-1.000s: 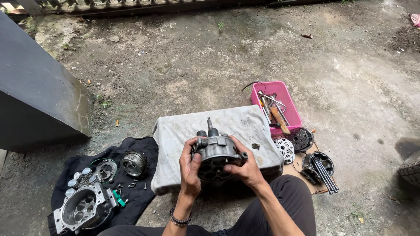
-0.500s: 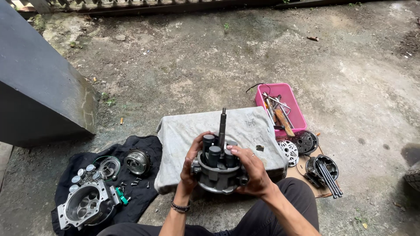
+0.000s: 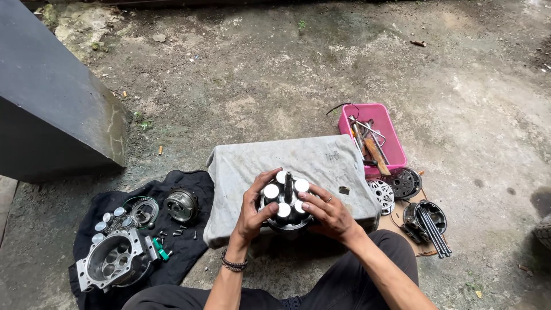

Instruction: The person inserts a metal rod into a cylindrical engine component, rotates it to check fit, and then wipes the component with a cloth. The person handles the part with both hands and uses a rag to clean the surface.

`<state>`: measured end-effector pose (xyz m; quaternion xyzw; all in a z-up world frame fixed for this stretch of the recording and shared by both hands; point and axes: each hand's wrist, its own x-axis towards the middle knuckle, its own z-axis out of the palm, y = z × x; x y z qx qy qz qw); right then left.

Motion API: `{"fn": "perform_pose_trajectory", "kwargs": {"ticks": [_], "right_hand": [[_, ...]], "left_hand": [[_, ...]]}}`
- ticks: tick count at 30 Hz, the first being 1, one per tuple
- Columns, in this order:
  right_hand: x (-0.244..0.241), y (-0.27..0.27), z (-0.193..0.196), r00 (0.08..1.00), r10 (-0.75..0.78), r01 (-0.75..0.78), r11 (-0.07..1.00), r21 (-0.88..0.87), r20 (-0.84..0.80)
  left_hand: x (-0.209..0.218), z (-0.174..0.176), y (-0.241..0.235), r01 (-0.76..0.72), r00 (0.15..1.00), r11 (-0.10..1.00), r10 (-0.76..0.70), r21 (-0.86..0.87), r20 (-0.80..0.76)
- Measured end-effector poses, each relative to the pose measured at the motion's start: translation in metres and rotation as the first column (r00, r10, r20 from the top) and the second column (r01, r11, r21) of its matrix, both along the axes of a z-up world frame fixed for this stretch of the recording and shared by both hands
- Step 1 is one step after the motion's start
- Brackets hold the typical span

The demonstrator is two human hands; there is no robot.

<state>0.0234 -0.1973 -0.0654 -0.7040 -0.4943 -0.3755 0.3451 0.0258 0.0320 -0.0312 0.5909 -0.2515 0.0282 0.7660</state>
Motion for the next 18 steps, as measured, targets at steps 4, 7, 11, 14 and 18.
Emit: {"fn": "perform_pose_trajectory", "kwargs": {"ticks": [4,7,11,14,18], "right_hand": [[0.023,-0.006,-0.037,0.998,-0.058,0.058,0.998,-0.031,0.006],[0.030,-0.001,-0.030,0.992,-0.091,0.086,0.995,-0.054,-0.090],[0.032,0.007,-0.021,0.981,-0.011,0.007,1.000,-0.025,-0.193],[0.030,0.008,-0.022,0.969,0.013,-0.021,0.999,-0.031,-0.246],[0.031,0.007,-0.033,0.955,0.008,-0.030,0.997,-0.068,-0.296]], "left_hand": [[0.002,-0.010,-0.002,-0.058,0.998,0.998,0.058,-0.012,-0.010],[0.006,-0.015,-0.003,-0.113,0.994,0.993,0.113,-0.025,0.009],[0.006,-0.015,-0.005,-0.116,0.993,0.987,0.113,-0.110,-0.036],[0.006,-0.018,-0.008,-0.136,0.989,0.978,0.125,-0.158,-0.081],[0.008,-0.026,-0.015,-0.181,0.974,0.937,0.129,-0.299,-0.187]]}}
